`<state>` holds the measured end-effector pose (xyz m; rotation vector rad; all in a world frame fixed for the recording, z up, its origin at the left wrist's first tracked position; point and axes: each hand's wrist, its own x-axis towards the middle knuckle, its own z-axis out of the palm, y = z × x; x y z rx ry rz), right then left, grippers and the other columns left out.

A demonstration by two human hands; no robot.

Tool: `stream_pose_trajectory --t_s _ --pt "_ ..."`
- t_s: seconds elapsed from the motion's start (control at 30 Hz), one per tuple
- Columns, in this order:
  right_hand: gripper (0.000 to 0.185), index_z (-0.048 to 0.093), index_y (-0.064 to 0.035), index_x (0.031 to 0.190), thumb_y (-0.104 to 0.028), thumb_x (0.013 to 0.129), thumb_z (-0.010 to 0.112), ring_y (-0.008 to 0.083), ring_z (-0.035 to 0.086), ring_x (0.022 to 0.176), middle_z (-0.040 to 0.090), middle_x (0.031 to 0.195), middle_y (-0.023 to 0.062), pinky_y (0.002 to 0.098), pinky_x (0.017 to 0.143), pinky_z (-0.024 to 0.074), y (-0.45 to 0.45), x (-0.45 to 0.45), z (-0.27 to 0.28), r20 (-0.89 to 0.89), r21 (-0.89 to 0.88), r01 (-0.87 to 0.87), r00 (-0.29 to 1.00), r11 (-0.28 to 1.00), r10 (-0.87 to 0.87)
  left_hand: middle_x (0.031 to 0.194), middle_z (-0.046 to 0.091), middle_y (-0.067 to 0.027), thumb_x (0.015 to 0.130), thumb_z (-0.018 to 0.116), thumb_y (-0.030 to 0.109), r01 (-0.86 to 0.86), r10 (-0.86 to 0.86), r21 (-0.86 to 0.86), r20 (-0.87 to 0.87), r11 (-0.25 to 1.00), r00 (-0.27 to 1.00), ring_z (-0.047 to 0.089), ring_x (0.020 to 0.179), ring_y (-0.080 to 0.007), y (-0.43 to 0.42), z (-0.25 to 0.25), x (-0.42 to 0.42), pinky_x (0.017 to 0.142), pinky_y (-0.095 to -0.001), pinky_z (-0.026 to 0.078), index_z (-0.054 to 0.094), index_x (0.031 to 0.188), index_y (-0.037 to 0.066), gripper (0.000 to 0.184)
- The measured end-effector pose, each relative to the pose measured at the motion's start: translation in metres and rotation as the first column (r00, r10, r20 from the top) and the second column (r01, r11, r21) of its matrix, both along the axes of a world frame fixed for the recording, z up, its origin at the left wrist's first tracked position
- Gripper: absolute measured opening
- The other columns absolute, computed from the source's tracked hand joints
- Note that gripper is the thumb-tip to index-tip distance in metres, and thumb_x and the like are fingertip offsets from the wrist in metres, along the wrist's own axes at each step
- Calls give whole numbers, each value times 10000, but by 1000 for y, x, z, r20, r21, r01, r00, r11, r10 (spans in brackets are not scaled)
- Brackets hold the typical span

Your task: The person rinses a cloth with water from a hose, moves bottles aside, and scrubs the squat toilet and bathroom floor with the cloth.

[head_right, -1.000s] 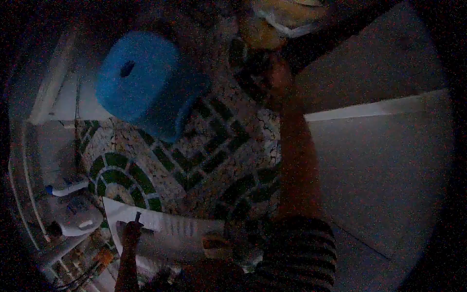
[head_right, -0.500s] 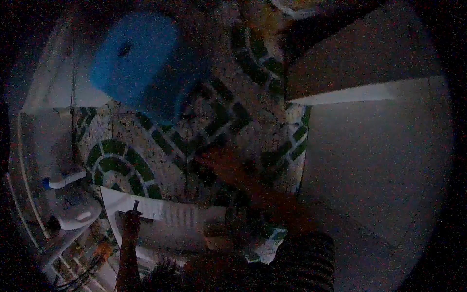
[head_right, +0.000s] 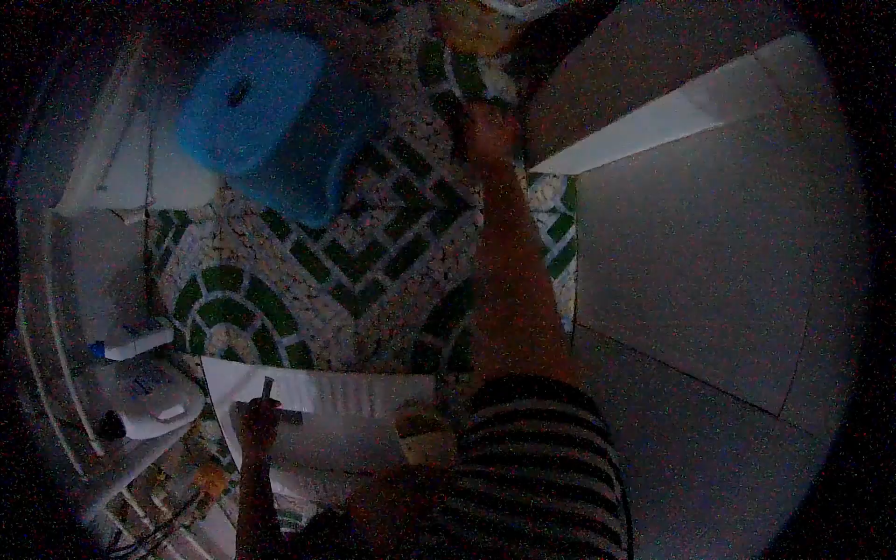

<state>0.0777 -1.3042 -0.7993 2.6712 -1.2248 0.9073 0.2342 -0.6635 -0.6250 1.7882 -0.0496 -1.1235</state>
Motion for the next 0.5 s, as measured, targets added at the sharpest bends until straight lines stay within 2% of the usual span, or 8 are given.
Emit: stream_pose_trajectory --t_s 0.07,0.13,0.17,0.23,0.33,0.4,0.47,0.5 --pt "337 498 -126 1161 -262 853 528 324 537 1011 567 1087 120 500 891 392 -20 -14 3 47 239 -99 995 966 90 634 511 28 923 505 214 175 -245 333 178 926 953 417 506 -45 10 -7 6 430 -218 313 603 879 56 191" --pt "302 518 -115 1137 -195 847 513 333 545 989 568 1087 137 483 868 414 -28 -19 2 -186 -10 23 982 1000 -25 646 524 17 914 515 199 197 -304 377 250 905 919 436 519 -58 22 -22 8 441 -228 339 595 886 54 169" --pt "288 528 -110 1126 -162 843 505 337 549 978 568 1086 145 475 857 426 -28 -21 1 -289 -135 62 952 989 -99 651 531 9 909 521 190 162 -228 255 258 953 939 446 526 -69 32 -31 5 448 -234 353 591 889 54 155" --pt "291 532 -94 1116 -102 830 481 338 553 956 572 1066 156 464 839 437 -50 -30 -26 -61 48 -39 997 998 42 660 539 0 903 527 178 73 -80 75 94 994 992 463 541 -80 39 -29 4 460 -237 372 585 904 53 138" --pt "264 542 -71 1075 -65 824 460 335 553 934 575 1042 165 450 813 442 -49 -24 -32 12 160 -45 999 986 44 665 535 0 904 526 175 -29 28 -10 -129 1000 991 467 546 -78 37 -21 8 462 -228 376 581 923 52 136" --pt "252 544 -64 1060 -58 821 464 328 543 937 575 1034 162 443 796 439 -13 -33 -10 -170 44 0 985 999 7 661 522 9 909 522 179 17 -18 32 61 999 998 450 520 -71 46 -47 4 445 -223 366 579 916 54 138" --pt "255 555 -72 1054 -50 810 482 326 539 925 579 1013 156 436 773 437 58 -54 24 -230 -87 -85 971 993 63 654 507 23 920 509 194 264 -322 192 409 945 854 417 506 -46 34 -39 7 429 -207 341 579 913 53 157" --pt "254 566 -79 1044 -44 804 492 331 545 904 583 992 155 430 758 438 88 -65 42 -141 -102 -163 979 981 148 651 504 24 925 502 201 274 -340 214 406 938 848 414 509 -46 26 -31 8 434 -207 341 580 914 52 168"
